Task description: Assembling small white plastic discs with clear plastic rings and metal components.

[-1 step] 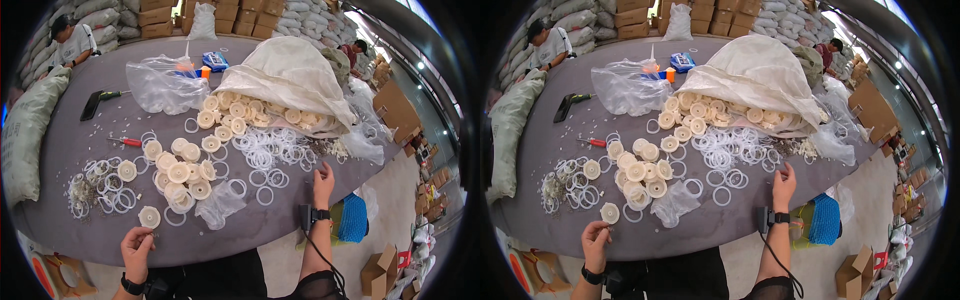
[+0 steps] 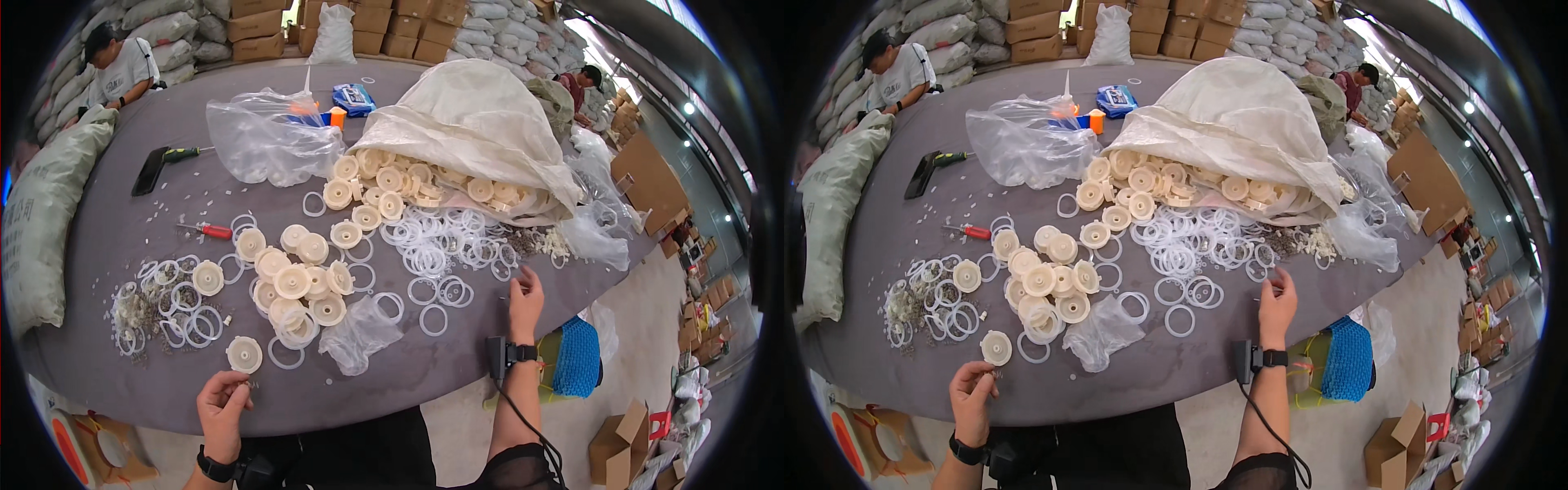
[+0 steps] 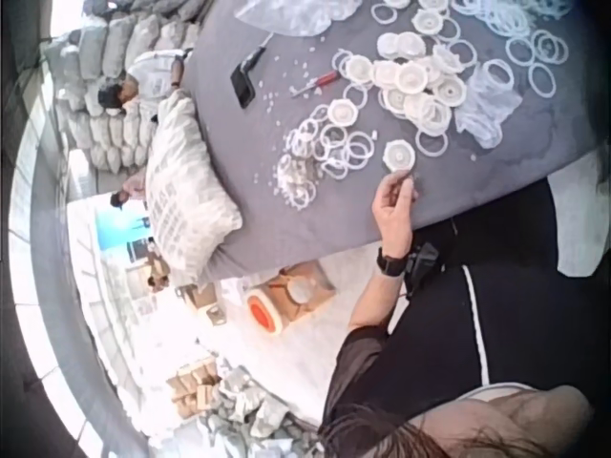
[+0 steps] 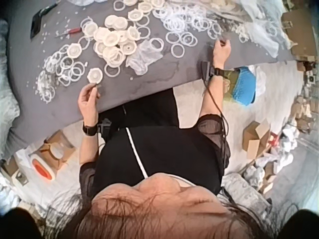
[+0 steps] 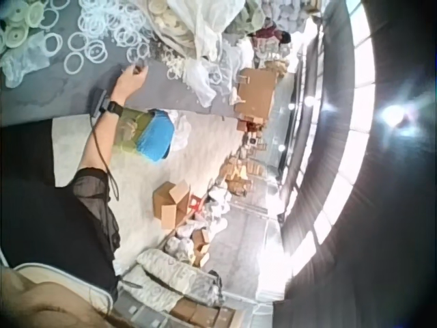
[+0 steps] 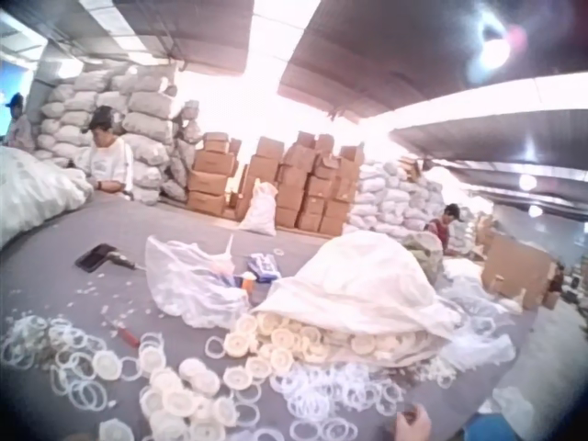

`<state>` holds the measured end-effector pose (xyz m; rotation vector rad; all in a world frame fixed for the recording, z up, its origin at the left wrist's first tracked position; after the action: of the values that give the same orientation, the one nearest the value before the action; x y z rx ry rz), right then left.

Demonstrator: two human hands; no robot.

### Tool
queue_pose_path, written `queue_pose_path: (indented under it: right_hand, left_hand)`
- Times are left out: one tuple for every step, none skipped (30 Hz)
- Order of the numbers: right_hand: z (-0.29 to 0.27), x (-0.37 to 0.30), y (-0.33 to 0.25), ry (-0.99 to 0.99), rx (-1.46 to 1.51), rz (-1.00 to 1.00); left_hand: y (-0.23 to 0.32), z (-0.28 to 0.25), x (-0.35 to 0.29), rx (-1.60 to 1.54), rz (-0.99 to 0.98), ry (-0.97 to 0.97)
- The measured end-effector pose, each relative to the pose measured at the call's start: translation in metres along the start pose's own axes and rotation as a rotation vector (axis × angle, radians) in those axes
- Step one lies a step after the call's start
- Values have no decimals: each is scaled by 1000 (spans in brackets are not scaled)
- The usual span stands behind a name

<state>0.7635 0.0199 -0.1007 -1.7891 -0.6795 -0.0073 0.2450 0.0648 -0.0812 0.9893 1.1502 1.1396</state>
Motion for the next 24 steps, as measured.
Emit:
queue_pose_path:
  right_hand:
    - [8,-5,-1,-32,-33,-56]
    - [19,-20,-18,-37,-94,-90]
    - [32,-30,-26,-102,-72,-149]
    - [42,-44,-42,-146,-118,-193]
    - [57,-57,-56,-208,-145,-237]
    - [69,-69,-67,-263,-191,-319]
    - [75,-79,-81,-292,-173,-323]
    - [82,-92,-96,-363,-169,-392]
    - [89,-106,-111,-435,-162,-463]
    - [100,-120,-128,-518,-101,-486]
    - [106,-132,-143,-546,-80,-493]
    - [119,-148,-153,-679,-13,-465]
    - [125,-161,-166,-793,40,-439]
    - [136,-177,-181,-848,84,-515]
    - [148,-192,-195,-925,104,-552]
    - [163,-206,-203,-970,127,-604]
    - [179,-219,-210,-1015,153,-654]
    - [197,-228,-213,-1030,162,-658]
    - [212,-236,-221,-1054,151,-728]
    - [222,-243,-230,-1076,139,-798]
    - [228,-248,-236,-1081,141,-804]
    - [236,-254,-240,-1118,23,-830]
    - [245,-263,-245,-1157,-82,-862]
    - [252,-268,-247,-1172,-145,-858]
  left_hand:
    - [-2,-3,-2,11,-19,11]
    - [-3,-7,-3,19,-20,29]
    - [-7,-9,-4,26,-37,27]
    - [-9,-11,-4,29,-54,20]
    - [-10,-15,-6,41,-52,56]
    - [-12,-15,-7,82,-71,39]
    - [-14,-15,-6,115,-93,16]
    - [-14,-16,-8,91,-99,19]
    - [-16,-18,-10,68,-105,25]
    - [-22,-24,-10,29,-100,46]
    - [-25,-27,-8,-11,-110,63]
    - [-33,-32,-6,-79,-106,95]
    - [-35,-34,-4,-154,-98,105]
    - [-36,-40,-6,-152,-94,131]
    - [-35,-45,-7,-181,-60,123]
    - [-35,-49,-7,-213,-26,109]
    - [-35,-55,-8,-213,-24,129]
    - [-34,-61,-9,-163,-9,142]
    - [-31,-65,-11,-115,10,149]
    - [-29,-68,-12,-117,16,161]
    - [-30,-68,-12,-115,21,153]
    - [-31,-68,-11,-114,25,144]
    - [-31,-69,-10,-113,34,165]
    - [-31,-66,-10,-137,33,132]
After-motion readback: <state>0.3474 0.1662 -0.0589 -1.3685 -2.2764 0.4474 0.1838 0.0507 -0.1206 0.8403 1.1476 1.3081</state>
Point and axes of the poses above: each hand's wrist, its own x-axis towards the middle knuckle, its own z-axis out of the palm, y = z × x, the point moved 4 cm from there along x, towards the middle knuckle, and after that the axes turned 3 degrees about y, right-handed, at the moved point
